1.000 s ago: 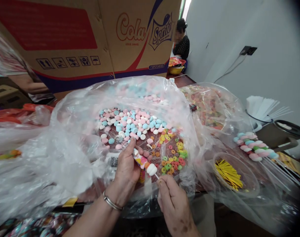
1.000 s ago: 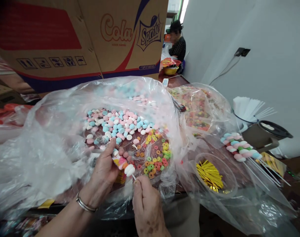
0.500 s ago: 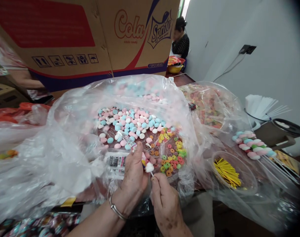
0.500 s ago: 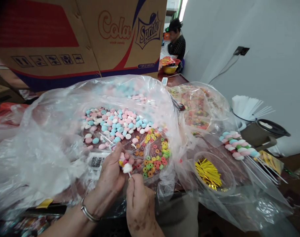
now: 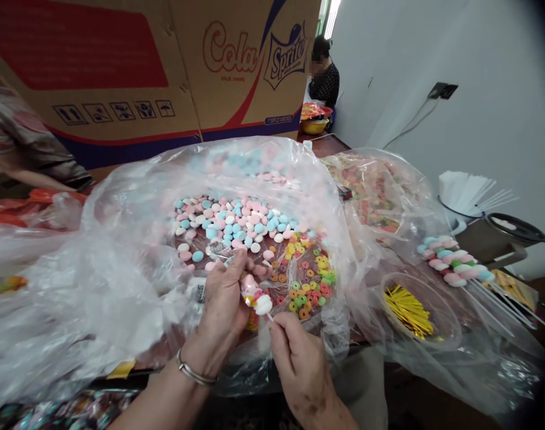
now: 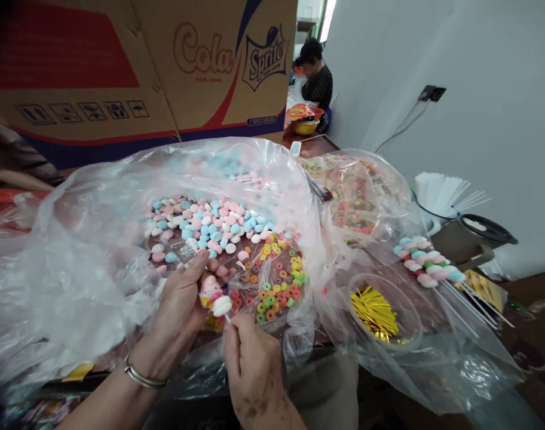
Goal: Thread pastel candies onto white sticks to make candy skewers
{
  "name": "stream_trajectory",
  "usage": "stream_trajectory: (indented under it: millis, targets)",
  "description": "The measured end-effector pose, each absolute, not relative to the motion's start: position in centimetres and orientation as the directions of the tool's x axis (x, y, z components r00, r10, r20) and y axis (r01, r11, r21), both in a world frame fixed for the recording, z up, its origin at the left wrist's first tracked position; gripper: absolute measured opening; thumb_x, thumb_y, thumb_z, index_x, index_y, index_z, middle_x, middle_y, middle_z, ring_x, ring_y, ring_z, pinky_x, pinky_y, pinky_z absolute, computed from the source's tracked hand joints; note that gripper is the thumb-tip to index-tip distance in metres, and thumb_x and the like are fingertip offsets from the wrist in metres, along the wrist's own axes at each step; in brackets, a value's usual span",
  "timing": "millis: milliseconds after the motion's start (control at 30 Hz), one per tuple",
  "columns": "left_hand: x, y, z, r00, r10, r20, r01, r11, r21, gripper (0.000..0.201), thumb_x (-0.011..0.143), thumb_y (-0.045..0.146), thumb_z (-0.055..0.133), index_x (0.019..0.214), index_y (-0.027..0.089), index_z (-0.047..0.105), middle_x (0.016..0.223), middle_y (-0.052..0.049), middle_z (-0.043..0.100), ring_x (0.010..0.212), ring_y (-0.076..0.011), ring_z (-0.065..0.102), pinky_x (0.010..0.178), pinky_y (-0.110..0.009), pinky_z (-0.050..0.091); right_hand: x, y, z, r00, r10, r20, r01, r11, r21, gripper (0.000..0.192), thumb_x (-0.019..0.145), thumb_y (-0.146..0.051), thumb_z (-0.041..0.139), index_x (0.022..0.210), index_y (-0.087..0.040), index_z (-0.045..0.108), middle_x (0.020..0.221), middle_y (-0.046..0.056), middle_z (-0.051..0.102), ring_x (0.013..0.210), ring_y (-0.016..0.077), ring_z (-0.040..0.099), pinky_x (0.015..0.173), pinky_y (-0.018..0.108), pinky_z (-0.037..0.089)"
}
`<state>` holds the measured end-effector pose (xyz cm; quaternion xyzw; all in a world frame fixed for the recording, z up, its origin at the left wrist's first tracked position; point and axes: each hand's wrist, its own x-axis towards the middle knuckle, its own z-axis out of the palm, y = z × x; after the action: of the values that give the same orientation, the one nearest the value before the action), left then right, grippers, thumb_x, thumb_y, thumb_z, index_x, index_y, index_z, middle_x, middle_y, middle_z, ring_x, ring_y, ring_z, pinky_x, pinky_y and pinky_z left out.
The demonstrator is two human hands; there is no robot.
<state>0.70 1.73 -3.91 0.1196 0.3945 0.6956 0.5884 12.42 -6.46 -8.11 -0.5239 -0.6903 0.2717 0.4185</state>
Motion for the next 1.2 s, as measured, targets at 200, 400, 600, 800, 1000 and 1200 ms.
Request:
stream_trajectory:
  millis: [200,400,600,800,1000,1200]
  targets:
    - [1.1,2.4,-3.7,-0.310,0.875,-0.371,-0.761,0.006,0.649,0.022,0.087,0.016,0.067,0.067,0.013,0.060,0.052,0.002,0.060,0.044,-0.0098,0.059,0.058,-0.026,0.061,12.0,-6.5,-8.5,-0.169,0.782,0.600,0.776,0.481,-0.409,0.031,0.099,-0.017,0.036,0.079,-0.017,0.060,0.052,-0.001,0.056,0.043,0.0119,0.055,0.049,0.025,0.034]
    - [1.3,2.3,-3.5,-0.314,0.852,-0.418,-0.761,0.037,0.648,0.024,0.095,0.015,0.057,0.071,0.014,0.060,0.051,0.003,0.059,0.042,-0.0092,0.057,0.056,-0.026,0.062,11.3,-6.3,-8.8,-0.196,0.705,0.681,0.877,0.437,-0.200,0.032,0.097,-0.012,0.039,0.073,-0.020,0.059,0.047,-0.002,0.054,0.041,0.0145,0.053,0.050,0.030,0.031]
    - [1.0,2.5,-3.6,-0.299,0.818,-0.492,-0.759,0.109,0.642,0.023,0.096,0.015,0.057,0.072,0.014,0.057,0.050,0.004,0.057,0.040,-0.0085,0.054,0.056,-0.028,0.063,11.1,-6.4,-9.0,-0.219,0.700,0.679,0.836,0.494,-0.240,0.027,0.095,-0.009,0.040,0.077,-0.019,0.058,0.052,-0.001,0.058,0.045,0.0148,0.056,0.053,0.029,0.034]
    - [0.3,2.9,-3.6,-0.280,0.791,-0.544,-0.781,0.142,0.608,0.024,0.097,0.018,0.056,0.073,0.014,0.056,0.051,0.004,0.056,0.040,-0.0087,0.054,0.055,-0.028,0.062,11.4,-6.7,-9.2,-0.177,0.766,0.618,0.797,0.480,-0.367,0.028,0.095,-0.012,0.037,0.078,-0.017,0.058,0.051,-0.002,0.054,0.042,0.0131,0.053,0.049,0.026,0.033]
    - [0.9,2.2,-3.7,-0.245,0.807,-0.538,-0.782,0.163,0.601,0.023,0.097,0.019,0.056,0.074,0.015,0.056,0.054,0.004,0.056,0.040,-0.0082,0.053,0.047,-0.022,0.057,11.2,-6.6,-8.9,-0.166,0.806,0.568,0.777,0.462,-0.428,0.031,0.097,-0.014,0.035,0.075,-0.018,0.056,0.051,-0.002,0.054,0.042,0.0118,0.054,0.048,0.023,0.034]
    - [2.1,0.9,-4.1,-0.174,0.880,-0.443,-0.786,0.147,0.600,0.017,0.090,0.022,0.067,0.078,0.015,0.056,0.061,0.004,0.057,0.039,-0.0070,0.049,0.041,-0.020,0.051,11.1,-6.4,-9.2,-0.077,0.843,0.532,0.723,0.415,-0.552,0.032,0.101,-0.019,0.033,0.078,-0.018,0.055,0.051,-0.003,0.055,0.042,0.0107,0.054,0.047,0.021,0.035]
